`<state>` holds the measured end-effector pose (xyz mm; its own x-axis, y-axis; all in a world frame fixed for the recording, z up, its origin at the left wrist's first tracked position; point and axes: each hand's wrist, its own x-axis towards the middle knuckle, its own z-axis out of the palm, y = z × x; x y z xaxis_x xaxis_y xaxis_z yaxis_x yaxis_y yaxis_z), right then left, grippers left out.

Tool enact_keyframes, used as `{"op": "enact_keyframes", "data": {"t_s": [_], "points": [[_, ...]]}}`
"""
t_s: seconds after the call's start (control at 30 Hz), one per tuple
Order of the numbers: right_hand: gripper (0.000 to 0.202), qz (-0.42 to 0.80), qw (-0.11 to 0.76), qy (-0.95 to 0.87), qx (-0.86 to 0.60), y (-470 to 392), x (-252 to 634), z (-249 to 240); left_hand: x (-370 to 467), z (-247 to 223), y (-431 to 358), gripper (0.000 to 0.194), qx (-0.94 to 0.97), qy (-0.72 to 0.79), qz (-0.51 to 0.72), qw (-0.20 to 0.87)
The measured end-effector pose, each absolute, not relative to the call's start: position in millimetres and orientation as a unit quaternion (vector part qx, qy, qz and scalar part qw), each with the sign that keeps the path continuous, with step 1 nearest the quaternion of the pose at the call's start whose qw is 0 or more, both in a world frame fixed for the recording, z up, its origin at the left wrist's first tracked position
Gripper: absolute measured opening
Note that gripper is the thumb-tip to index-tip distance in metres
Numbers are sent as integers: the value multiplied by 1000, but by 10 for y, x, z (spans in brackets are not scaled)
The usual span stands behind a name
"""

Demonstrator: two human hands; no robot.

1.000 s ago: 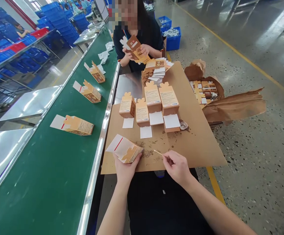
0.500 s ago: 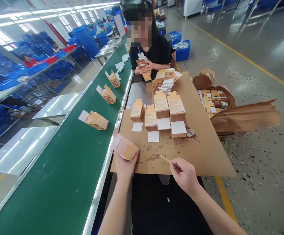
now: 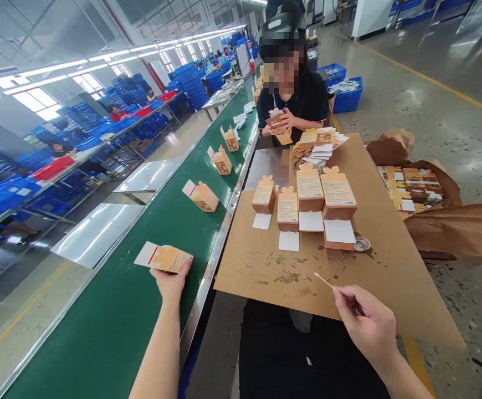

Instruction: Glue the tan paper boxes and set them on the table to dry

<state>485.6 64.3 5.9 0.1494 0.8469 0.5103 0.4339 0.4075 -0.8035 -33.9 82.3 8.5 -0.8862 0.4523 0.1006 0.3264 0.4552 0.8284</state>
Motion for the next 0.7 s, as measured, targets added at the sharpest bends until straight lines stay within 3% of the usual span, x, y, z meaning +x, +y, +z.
{"op": "enact_keyframes", "data": {"t_s": [0.4, 0.5, 0.6, 0.7], "points": [[21, 168, 556, -667, -467, 755, 4930, 230, -279, 79, 1054, 100, 218, 841, 486, 97], [19, 131, 556, -657, -492, 665, 5170, 244, -189, 16, 803, 102, 205, 817, 538, 31], [18, 95, 548, -628, -545, 513, 5424, 203, 44, -20, 715, 86, 272, 729, 625, -57], [19, 89, 544, -609, -570, 448, 5526, 184, 493, 105, 1205, 62, 375, 673, 633, 71]]}}
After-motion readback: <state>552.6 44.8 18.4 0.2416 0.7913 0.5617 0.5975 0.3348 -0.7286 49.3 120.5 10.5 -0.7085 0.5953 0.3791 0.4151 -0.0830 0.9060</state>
